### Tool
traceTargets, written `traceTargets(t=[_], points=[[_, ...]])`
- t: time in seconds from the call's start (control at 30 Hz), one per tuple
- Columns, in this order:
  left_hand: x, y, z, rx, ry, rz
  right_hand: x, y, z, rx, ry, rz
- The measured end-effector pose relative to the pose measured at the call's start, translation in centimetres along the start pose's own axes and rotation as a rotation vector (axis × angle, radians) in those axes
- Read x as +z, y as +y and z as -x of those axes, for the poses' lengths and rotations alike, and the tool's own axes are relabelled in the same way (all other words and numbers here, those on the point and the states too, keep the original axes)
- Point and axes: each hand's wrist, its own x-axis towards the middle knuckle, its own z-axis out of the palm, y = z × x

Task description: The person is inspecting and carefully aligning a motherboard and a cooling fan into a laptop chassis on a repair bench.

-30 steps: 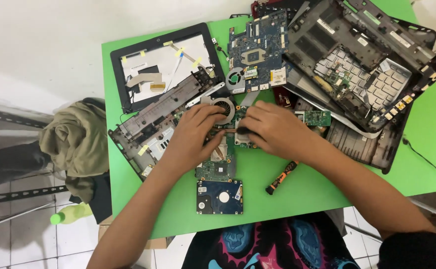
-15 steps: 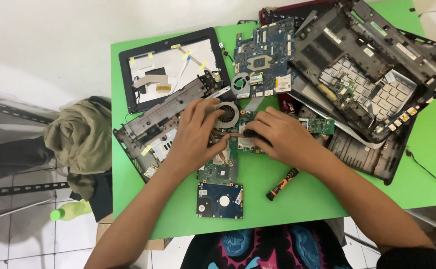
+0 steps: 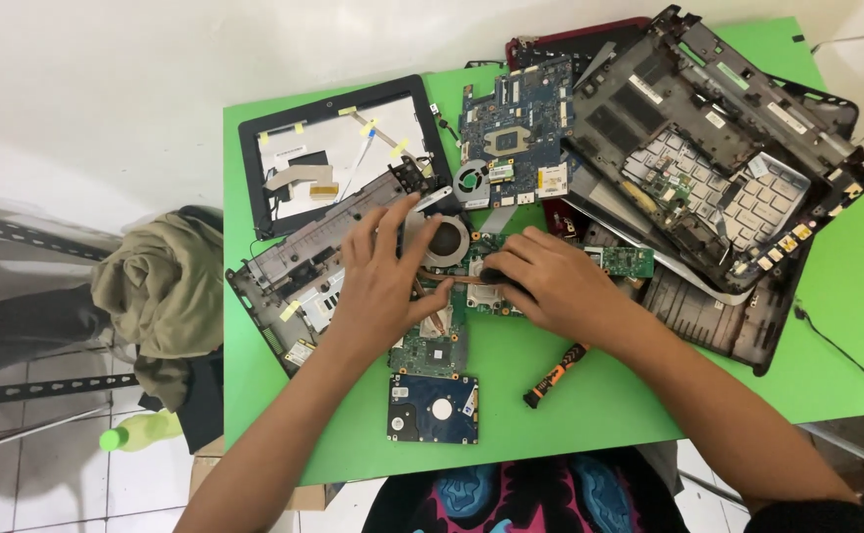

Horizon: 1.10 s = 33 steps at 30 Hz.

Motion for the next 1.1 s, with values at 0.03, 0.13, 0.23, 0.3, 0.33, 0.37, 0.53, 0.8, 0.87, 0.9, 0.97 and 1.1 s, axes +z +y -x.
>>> traceTargets(t=[0.03,0.13,0.23,0.3,0.33,0.37,0.53,0.8,0.87,0.9,0.97,1.1], points=[[0.5,-0.4,0.2,-0.002,0.001,-0.001,0.0,0.0,0.0,-0.002,-0.001,0.000],[1.1,-1.1,0.5,0.005,0.077,0.034,0.0,-0.1,-0.1,-0.003,-0.001,0.009],[0.6,-0.5,0.2,-0.005,0.090,0.037,0.0,-0.1,0.0,0.002,0.003,0.009],[0.3,-0.3,-0.1,-0.002,0.020,0.027,-0.2,-0.3,-0.2,0.014,0.021,0.026],[0.9,-0.7,0.2,-0.006,0.020,0.028,0.1,-0.2,-0.1,0.013,0.018,0.025],[1.5,-1.1,0.5,-0.006,0.049,0.038,0.3,-0.1,-0.1,0.007,0.034,0.046],[0.7,-1.0,0.1,-0.013,0.105,0.082,0.1,-0.1,-0.1,0.038,0.007,0.020],[0.4,-1.4,-0.2,-0.008,0.208,0.121,-0.1,0.0,-0.1,0.030,-0.004,-0.006],[0.1,-1.2,-0.5,0.026,0.144,0.083,0.0,0.1,-0.1,0.037,-0.018,-0.010],[-0.1,-1.1,-0.6,0.059,0.085,0.042,0.0,0.3,0.0,0.039,-0.033,-0.010],[0.9,-1.7,-0.2,0.038,0.182,0.103,-0.6,-0.2,-0.2,0.033,-0.034,-0.015],[0.6,-1.8,-0.3,0.020,0.254,0.116,-0.5,-0.1,-0.4,0.040,-0.032,-0.019]])
